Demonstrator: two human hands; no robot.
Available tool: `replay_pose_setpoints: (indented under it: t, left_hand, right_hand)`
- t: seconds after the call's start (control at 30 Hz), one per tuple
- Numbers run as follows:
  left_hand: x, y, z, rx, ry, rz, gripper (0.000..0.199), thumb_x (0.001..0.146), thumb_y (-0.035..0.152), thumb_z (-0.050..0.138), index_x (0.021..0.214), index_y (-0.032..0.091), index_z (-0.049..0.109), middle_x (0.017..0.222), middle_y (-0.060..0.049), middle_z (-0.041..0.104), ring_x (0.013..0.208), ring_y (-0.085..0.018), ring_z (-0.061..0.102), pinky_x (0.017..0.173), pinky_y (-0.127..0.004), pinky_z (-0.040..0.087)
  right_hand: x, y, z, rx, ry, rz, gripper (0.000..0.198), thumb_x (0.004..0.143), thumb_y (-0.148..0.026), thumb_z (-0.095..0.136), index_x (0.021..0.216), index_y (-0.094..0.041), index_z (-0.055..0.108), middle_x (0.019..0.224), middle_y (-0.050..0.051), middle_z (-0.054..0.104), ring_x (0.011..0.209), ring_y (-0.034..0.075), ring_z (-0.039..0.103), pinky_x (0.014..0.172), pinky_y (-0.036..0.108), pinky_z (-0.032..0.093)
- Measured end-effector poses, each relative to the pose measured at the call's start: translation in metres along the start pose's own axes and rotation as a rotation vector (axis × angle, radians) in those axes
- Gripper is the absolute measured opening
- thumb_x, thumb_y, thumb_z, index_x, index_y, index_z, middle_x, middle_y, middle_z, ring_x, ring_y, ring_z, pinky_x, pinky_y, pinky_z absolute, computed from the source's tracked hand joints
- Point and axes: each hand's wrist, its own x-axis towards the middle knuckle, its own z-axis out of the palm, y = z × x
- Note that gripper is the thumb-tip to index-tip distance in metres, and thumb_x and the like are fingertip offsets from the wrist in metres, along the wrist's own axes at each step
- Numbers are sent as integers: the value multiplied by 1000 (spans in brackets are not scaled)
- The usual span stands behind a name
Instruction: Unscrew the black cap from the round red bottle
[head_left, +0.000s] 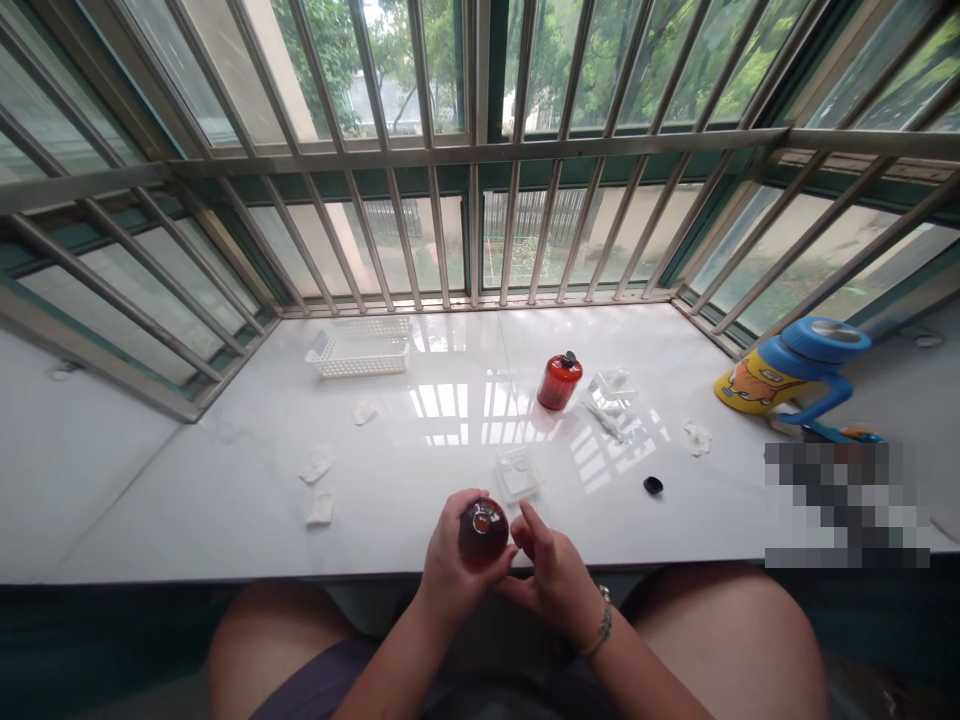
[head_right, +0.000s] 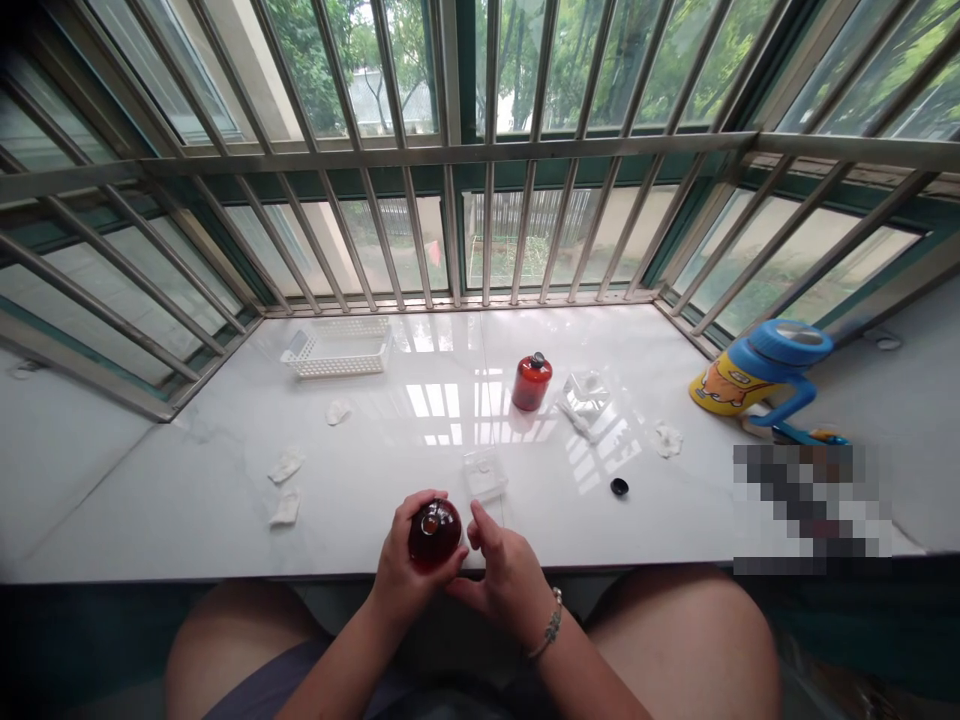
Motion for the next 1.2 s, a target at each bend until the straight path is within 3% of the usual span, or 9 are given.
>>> replay_pose_setpoints:
  t: [0.13, 0.23, 0.37, 0.5, 0.63, 0.73, 0.87, 1.03, 1.2]
  left_hand:
    - [0, 1, 0, -30, -10, -19, 69, 80, 27, 87, 140, 29, 53, 136, -8, 67, 120, -28, 72, 103, -44, 63]
    - [0, 2, 0, -12, -9, -26, 69, 80, 29, 89, 139, 29, 54, 137, -9, 67, 124, -29, 70, 106, -46, 61]
    - [0, 3, 1, -52, -7, -31, 67, 82, 28, 87, 139, 29, 54, 135, -9, 68, 119, -28, 73, 102, -46, 63]
    - [0, 2, 1, -21, 3, -14, 69, 79, 28, 88, 139, 29, 55, 136, -9, 68, 124, -29, 71, 105, -46, 62]
    - [0, 2, 0, -15, 5, -6, 68, 80, 27, 87, 140, 29, 55, 136, -8, 68, 124, -29, 71, 105, -46, 62]
    - [0, 0, -1, 1, 3, 10, 69, 80, 29, 88, 140, 28, 54, 137, -9, 68, 126, -30, 70, 108, -47, 61]
    - [0, -1, -1, 3, 2, 16, 70, 80, 31, 90, 141, 29, 55, 137, -9, 68, 126, -30, 70, 108, -48, 60]
    - [0, 1, -1, 1, 3, 1, 70, 80, 30, 89, 140, 29, 55, 137, -9, 68, 125, -29, 70, 109, -47, 59]
    - [-1, 3, -1, -4, -6, -18, 70, 79, 29, 89, 140, 29, 54, 137, -9, 68, 125, -29, 70, 109, -47, 59]
  right_hand:
    - [4, -17, -11, 2, -54, 4, 77, 101, -39, 71, 166, -32, 30, 92, 1, 73, 67, 17, 68, 61, 29, 57]
    - [10, -23, -20, -65, 41, -38, 90, 102, -38, 71, 172, -31, 14, 99, 4, 74, 74, 20, 72, 65, 32, 60]
    - [14, -28, -27, -63, -189, 61, 92, 97, -36, 77, 171, -33, 23, 101, 3, 77, 77, 21, 74, 67, 31, 60]
    - [14, -32, -28, -94, -197, 141, 99, 93, -27, 78, 172, -27, 17, 93, 2, 77, 73, 21, 73, 67, 31, 58]
    - [14, -34, -30, -129, -313, 206, 98, 91, -18, 74, 172, -29, 19, 84, -3, 74, 69, 21, 72, 63, 30, 56]
    - [14, -33, -32, -137, -236, 201, 97, 92, -19, 70, 172, -28, 15, 90, -1, 73, 72, 22, 72, 67, 32, 58]
    - [11, -30, -31, -131, -185, 222, 80, 97, -24, 64, 168, -28, 28, 100, 3, 71, 79, 22, 73, 72, 34, 62]
    - [5, -28, -28, -94, -168, 246, 70, 100, -24, 60, 165, -29, 35, 109, 6, 71, 94, 24, 74, 81, 37, 64]
    - [5, -27, -28, -86, -174, 258, 69, 99, -23, 64, 162, -28, 38, 112, 7, 70, 93, 24, 73, 84, 39, 65]
